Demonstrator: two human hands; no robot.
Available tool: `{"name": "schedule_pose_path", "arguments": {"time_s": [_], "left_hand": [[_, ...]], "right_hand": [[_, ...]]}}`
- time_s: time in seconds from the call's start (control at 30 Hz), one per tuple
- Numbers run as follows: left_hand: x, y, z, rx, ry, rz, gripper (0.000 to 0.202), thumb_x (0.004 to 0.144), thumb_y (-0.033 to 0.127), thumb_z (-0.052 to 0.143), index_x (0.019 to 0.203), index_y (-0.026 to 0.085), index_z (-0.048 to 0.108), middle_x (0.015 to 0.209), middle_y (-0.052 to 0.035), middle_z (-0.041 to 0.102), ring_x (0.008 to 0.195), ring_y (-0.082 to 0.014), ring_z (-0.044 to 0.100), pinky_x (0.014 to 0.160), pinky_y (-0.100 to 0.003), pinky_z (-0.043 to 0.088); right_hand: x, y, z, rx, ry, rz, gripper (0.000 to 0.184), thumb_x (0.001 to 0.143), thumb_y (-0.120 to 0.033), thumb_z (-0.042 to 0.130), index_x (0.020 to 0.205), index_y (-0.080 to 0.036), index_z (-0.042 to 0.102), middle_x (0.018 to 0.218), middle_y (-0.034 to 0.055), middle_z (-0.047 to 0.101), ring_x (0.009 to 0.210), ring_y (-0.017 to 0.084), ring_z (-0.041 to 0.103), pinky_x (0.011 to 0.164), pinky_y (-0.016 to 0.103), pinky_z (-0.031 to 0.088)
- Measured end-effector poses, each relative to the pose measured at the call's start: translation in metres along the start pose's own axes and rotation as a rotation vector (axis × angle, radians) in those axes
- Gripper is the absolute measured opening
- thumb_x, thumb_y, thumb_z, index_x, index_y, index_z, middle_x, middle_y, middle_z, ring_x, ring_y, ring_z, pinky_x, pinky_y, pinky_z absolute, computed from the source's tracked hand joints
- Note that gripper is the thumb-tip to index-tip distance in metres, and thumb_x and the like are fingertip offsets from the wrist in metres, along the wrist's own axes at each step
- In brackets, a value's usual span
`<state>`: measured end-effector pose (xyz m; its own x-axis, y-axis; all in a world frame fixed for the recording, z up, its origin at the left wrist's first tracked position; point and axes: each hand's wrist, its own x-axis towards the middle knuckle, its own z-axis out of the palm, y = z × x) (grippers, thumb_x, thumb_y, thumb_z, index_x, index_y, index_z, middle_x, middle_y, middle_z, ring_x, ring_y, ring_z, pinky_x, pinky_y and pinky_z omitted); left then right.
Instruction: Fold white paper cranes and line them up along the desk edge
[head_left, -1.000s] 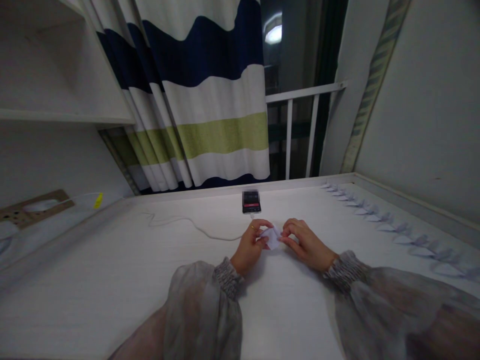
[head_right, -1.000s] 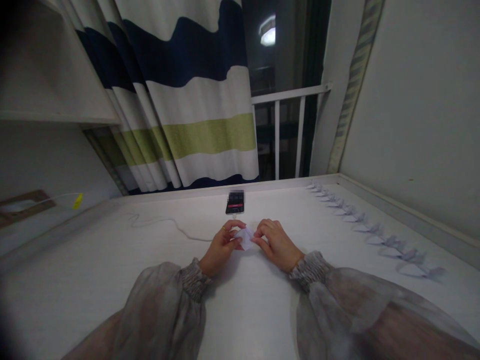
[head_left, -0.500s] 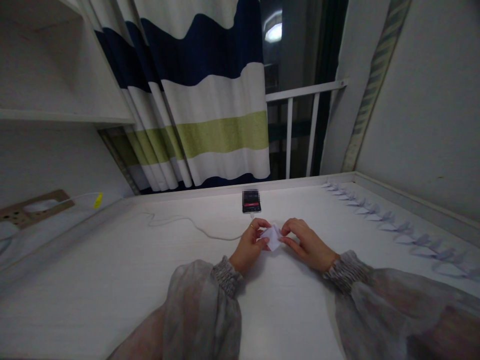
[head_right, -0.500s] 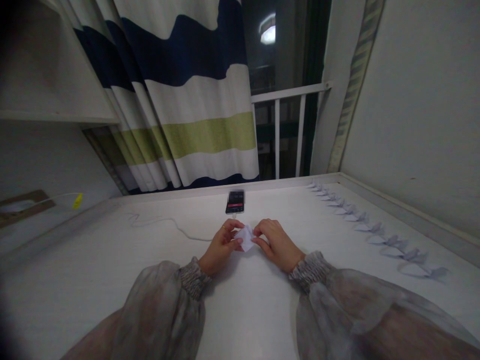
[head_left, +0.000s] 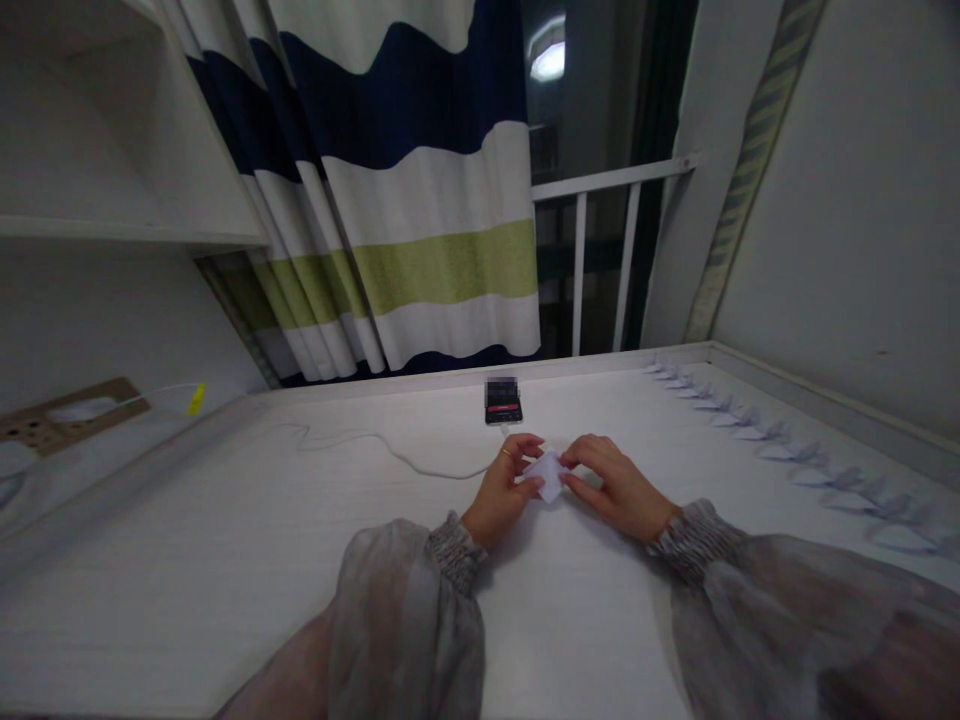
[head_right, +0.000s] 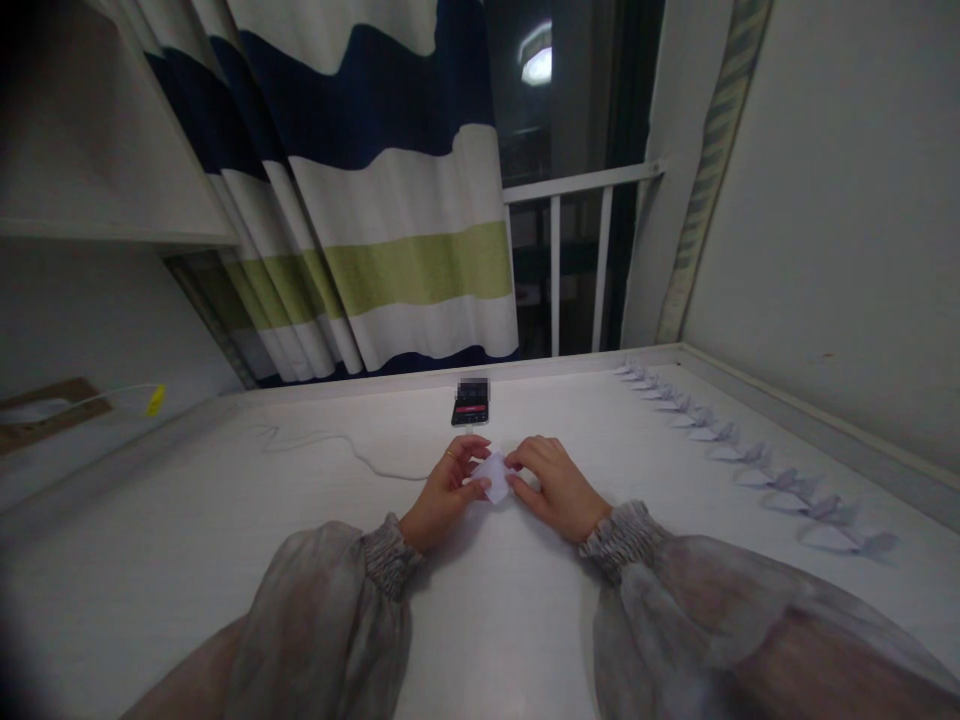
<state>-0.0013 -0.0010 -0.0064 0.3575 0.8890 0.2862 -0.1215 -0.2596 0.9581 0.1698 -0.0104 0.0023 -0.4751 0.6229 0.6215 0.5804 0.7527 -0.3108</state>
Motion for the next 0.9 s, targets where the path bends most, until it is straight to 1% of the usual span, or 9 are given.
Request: {"name": "schedule_pose_path", "arguments": {"time_s": [0.13, 0.3, 0.37, 0.43, 0.53, 0.6, 0.73, 0.9], "left_hand": [[-0.001, -0.001, 0.001, 0.082, -0.007, 0.016, 0.046, 0.063, 0.013, 0.058, 0.104, 0.024, 0.04, 0.093, -0.0016, 0.043, 0.075, -0.0103, 0.048, 0.058, -0.02, 0.043], [-0.003, -0.003, 0.004, 0.277, 0.0, 0.053, 0.054, 0.061, 0.007, 0.056, 0.11, 0.024, 0.039, 0.093, -0.0025, 0.048, 0.079, -0.0123, 0.049, 0.054, -0.018, 0.04], [-0.003, -0.004, 0.006, 0.316, -0.002, 0.04, 0.06, 0.059, 0.006, 0.057, 0.113, 0.024, 0.037, 0.091, -0.002, 0.05, 0.074, -0.0111, 0.05, 0.054, -0.018, 0.039], [-0.002, -0.006, 0.006, 0.318, 0.008, 0.008, 0.06, 0.061, 0.007, 0.057, 0.114, 0.022, 0.033, 0.084, -0.0002, 0.052, 0.065, -0.0088, 0.051, 0.055, -0.019, 0.039], [0.001, -0.009, 0.005, 0.263, 0.045, -0.007, 0.055, 0.064, 0.011, 0.056, 0.113, 0.019, 0.031, 0.071, 0.0037, 0.05, 0.058, -0.0074, 0.049, 0.055, -0.019, 0.037], [0.003, -0.01, 0.005, 0.205, 0.062, -0.002, 0.055, 0.064, 0.012, 0.058, 0.112, 0.019, 0.031, 0.067, 0.0053, 0.048, 0.058, -0.0073, 0.048, 0.055, -0.018, 0.036], [0.003, -0.009, 0.006, 0.083, 0.082, -0.013, 0.056, 0.06, 0.011, 0.061, 0.108, 0.02, 0.033, 0.068, 0.0053, 0.049, 0.061, -0.0078, 0.049, 0.057, -0.019, 0.037], [0.002, -0.001, 0.01, -0.114, 0.112, -0.032, 0.053, 0.059, 0.016, 0.064, 0.103, 0.019, 0.034, 0.072, 0.0031, 0.051, 0.063, -0.0079, 0.051, 0.059, -0.019, 0.039]], "right_hand": [[0.0, 0.001, 0.004, 0.119, -0.01, 0.094, 0.01, 0.075, -0.02, 0.053, 0.084, -0.019, 0.048, 0.083, 0.0046, 0.051, 0.081, 0.017, 0.049, 0.072, 0.034, 0.041], [0.001, 0.003, 0.012, 0.235, -0.03, 0.191, 0.007, 0.075, -0.019, 0.051, 0.074, -0.019, 0.044, 0.076, 0.0014, 0.046, 0.068, 0.013, 0.046, 0.063, 0.028, 0.042], [0.001, 0.004, 0.013, 0.25, -0.023, 0.215, 0.007, 0.076, -0.018, 0.05, 0.073, -0.019, 0.043, 0.074, 0.0007, 0.045, 0.065, 0.013, 0.045, 0.06, 0.027, 0.041], [0.001, 0.003, 0.013, 0.264, -0.005, 0.223, 0.006, 0.076, -0.017, 0.048, 0.073, -0.019, 0.043, 0.075, 0.0006, 0.045, 0.065, 0.012, 0.045, 0.059, 0.026, 0.041], [0.002, -0.001, 0.009, 0.254, -0.011, 0.154, 0.005, 0.076, -0.014, 0.047, 0.076, -0.019, 0.045, 0.079, 0.0021, 0.046, 0.072, 0.013, 0.046, 0.065, 0.027, 0.043], [0.002, -0.003, 0.007, 0.231, -0.045, 0.089, 0.009, 0.076, -0.012, 0.046, 0.082, -0.019, 0.048, 0.085, 0.0039, 0.047, 0.079, 0.015, 0.047, 0.072, 0.029, 0.043], [0.001, -0.006, 0.004, 0.205, -0.088, 0.022, 0.025, 0.076, -0.008, 0.045, 0.095, -0.022, 0.053, 0.095, 0.0059, 0.047, 0.089, 0.016, 0.048, 0.078, 0.032, 0.043], [0.001, -0.003, 0.004, 0.198, -0.052, -0.013, 0.03, 0.075, -0.008, 0.046, 0.099, -0.023, 0.056, 0.098, 0.0068, 0.048, 0.089, 0.017, 0.05, 0.076, 0.032, 0.044]]}}
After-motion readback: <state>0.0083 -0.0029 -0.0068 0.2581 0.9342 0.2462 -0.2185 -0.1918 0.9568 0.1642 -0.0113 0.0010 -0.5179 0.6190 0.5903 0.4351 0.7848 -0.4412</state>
